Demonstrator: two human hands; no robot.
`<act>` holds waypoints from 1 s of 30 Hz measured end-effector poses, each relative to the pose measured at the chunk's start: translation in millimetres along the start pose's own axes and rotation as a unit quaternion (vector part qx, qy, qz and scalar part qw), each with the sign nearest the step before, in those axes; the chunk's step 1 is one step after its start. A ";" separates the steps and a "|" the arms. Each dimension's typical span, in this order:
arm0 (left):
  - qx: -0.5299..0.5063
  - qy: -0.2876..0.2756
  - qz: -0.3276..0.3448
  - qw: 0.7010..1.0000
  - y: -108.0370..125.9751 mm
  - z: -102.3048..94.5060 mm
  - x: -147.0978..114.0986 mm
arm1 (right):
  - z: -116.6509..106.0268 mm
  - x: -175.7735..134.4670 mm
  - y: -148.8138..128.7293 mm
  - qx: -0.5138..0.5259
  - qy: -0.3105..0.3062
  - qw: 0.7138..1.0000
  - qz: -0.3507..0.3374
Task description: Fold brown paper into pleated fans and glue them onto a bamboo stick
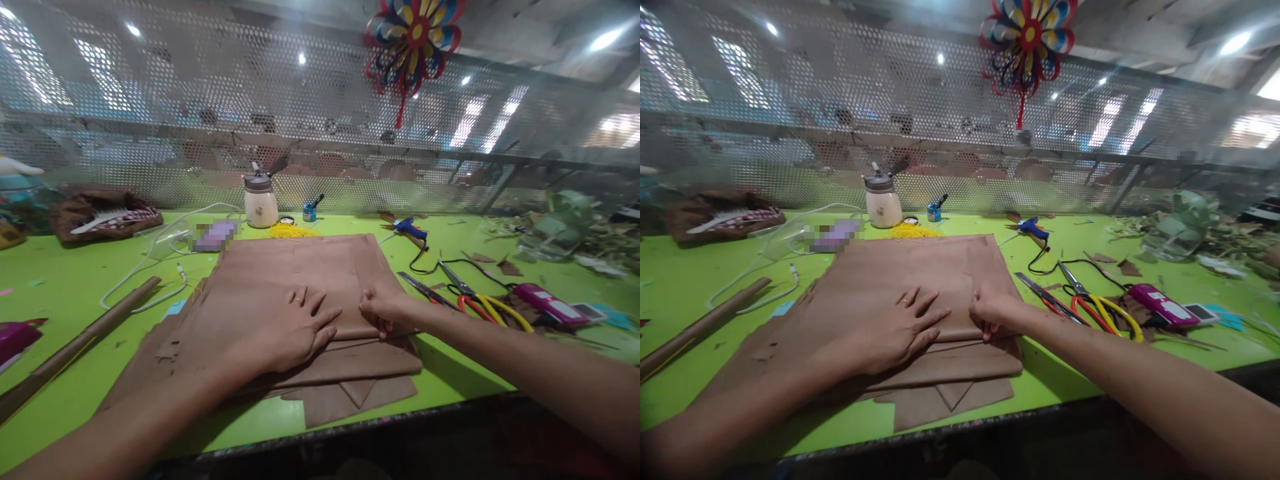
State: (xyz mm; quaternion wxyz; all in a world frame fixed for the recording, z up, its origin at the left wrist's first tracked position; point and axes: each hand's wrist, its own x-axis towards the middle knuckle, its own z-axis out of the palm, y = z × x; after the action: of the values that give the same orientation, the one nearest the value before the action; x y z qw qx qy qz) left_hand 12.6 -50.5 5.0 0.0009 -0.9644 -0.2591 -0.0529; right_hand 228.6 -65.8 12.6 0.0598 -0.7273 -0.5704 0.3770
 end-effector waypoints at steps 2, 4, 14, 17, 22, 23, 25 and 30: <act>0.005 -0.004 -0.004 1.000 0.3 0.2 -1.0 | -0.1 -1.2 2.8 -0.038 0.016 0.999 -0.020; 0.006 -0.009 -0.007 1.000 0.7 0.1 -1.9 | 0.9 -6.0 6.5 -0.117 0.100 0.986 -0.061; 0.019 0.005 -0.020 1.000 1.4 9.1 -3.7 | 51.6 -57.3 7.0 -0.239 0.233 0.842 -0.423; 0.025 0.015 -0.020 0.999 1.5 13.2 -4.0 | 59.6 -55.4 11.7 -0.266 0.223 0.835 -0.428; 0.025 0.001 -0.029 0.999 2.8 12.2 -4.0 | 55.9 -53.5 20.7 -0.298 0.192 0.826 -0.438; 0.025 -0.004 -0.030 0.999 2.8 11.6 -3.9 | 54.8 -54.1 21.8 -0.302 0.185 0.827 -0.438; 0.026 -0.011 -0.035 0.999 2.5 11.0 -3.6 | 52.7 -55.2 23.2 -0.307 0.171 0.827 -0.439; 0.029 -0.018 -0.038 0.999 2.3 14.0 -3.1 | 47.3 -56.7 24.5 -0.304 0.143 0.828 -0.450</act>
State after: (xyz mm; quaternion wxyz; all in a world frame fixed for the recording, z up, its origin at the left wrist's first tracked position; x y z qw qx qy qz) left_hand 12.5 -53.6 -9.2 0.0225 -0.9541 -0.2972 -0.0284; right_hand 215.0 -140.0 -6.3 0.0797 -0.4173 -0.9052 0.0078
